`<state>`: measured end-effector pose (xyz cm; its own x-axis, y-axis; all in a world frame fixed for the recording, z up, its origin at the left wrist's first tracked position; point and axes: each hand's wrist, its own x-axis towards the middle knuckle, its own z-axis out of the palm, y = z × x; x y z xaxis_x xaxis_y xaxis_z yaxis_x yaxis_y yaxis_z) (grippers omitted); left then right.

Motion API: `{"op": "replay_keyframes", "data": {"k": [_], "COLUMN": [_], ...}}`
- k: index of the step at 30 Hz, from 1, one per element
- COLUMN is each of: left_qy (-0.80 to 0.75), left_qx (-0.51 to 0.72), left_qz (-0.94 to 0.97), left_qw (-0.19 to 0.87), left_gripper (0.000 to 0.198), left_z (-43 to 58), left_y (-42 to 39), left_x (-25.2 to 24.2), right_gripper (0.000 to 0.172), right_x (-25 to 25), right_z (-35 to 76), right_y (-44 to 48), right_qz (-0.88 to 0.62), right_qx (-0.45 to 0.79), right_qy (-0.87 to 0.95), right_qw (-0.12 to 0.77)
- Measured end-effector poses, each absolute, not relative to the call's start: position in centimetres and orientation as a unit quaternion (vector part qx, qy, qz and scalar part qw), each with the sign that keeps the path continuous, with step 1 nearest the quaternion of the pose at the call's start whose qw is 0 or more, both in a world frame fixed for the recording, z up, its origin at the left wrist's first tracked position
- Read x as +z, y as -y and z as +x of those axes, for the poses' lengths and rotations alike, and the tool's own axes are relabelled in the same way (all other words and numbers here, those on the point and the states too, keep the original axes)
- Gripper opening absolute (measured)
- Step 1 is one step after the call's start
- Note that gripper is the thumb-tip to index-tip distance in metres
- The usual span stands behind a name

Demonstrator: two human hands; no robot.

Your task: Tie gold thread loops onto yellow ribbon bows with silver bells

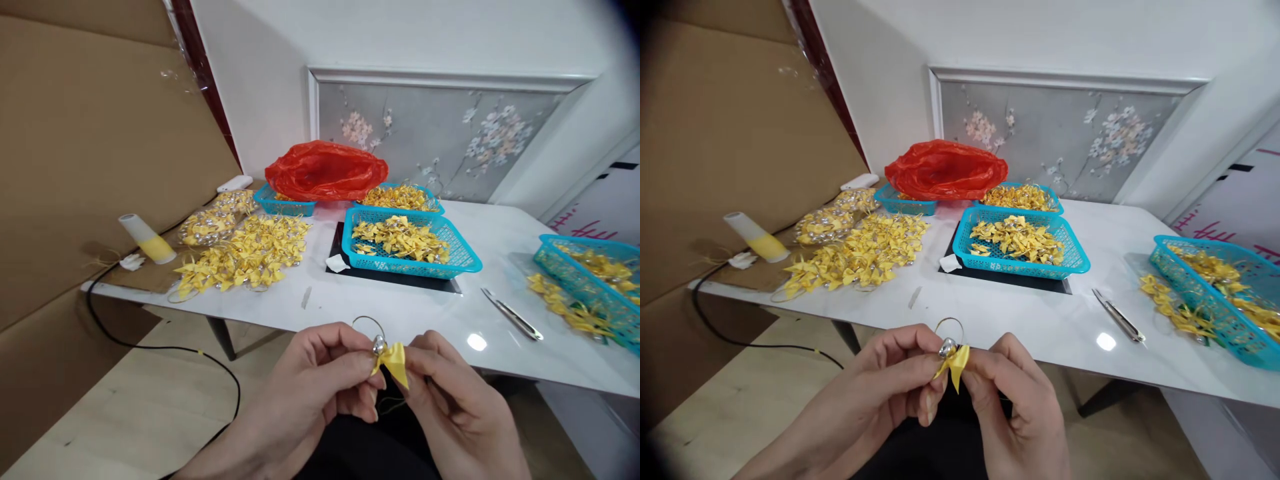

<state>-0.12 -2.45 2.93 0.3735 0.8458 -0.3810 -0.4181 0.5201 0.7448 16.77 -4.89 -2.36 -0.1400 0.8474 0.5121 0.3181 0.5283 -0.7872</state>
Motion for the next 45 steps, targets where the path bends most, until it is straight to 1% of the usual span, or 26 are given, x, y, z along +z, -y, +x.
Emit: {"op": "replay_keyframes", "data": {"k": [8,15,22,26,28,31,36,41,45], "left_qy": [-0.424,-0.418,-0.4,-0.371,-0.358,-0.354,-0.41,-0.406,-0.378], "left_qx": [0.399,0.398,0.395,0.387,0.389,0.394,0.394,0.389,0.411], "left_qz": [0.291,0.291,0.286,0.289,0.303,0.349,0.442,0.448,0.43], "left_qw": [0.76,0.763,0.776,0.793,0.793,0.773,0.693,0.696,0.709], "left_gripper": [0.023,0.021,0.017,0.015,0.018,0.028,0.031,0.026,0.021], "left_z": [-0.1,0.0,-0.2,-0.5,-0.5,-0.5,0.0,0.3,0.5], "left_y": [2.7,2.5,2.8,2.8,2.7,2.6,2.5,2.7,2.9], "left_x": [3.1,3.0,2.7,2.5,2.4,2.2,2.2,2.1,1.7], "right_gripper": [0.022,0.021,0.018,0.02,0.02,0.019,0.017,0.016,0.015], "right_x": [-2.3,-2.3,-2.8,-2.8,-2.5,-2.1,-1.8,-1.8,-2.5], "right_z": [17.1,17.1,17.0,16.8,16.7,16.5,15.7,15.5,15.5], "right_y": [4.7,4.8,4.9,4.9,4.9,5.1,5.5,5.6,5.7], "right_qz": [-0.411,-0.41,-0.416,-0.414,-0.413,-0.421,-0.459,-0.447,-0.441], "right_qx": [0.248,0.253,0.293,0.279,0.263,0.242,0.245,0.264,0.303], "right_qy": [0.723,0.724,0.704,0.698,0.7,0.701,0.67,0.645,0.623], "right_qw": [0.497,0.494,0.495,0.513,0.52,0.523,0.529,0.561,0.57]}}
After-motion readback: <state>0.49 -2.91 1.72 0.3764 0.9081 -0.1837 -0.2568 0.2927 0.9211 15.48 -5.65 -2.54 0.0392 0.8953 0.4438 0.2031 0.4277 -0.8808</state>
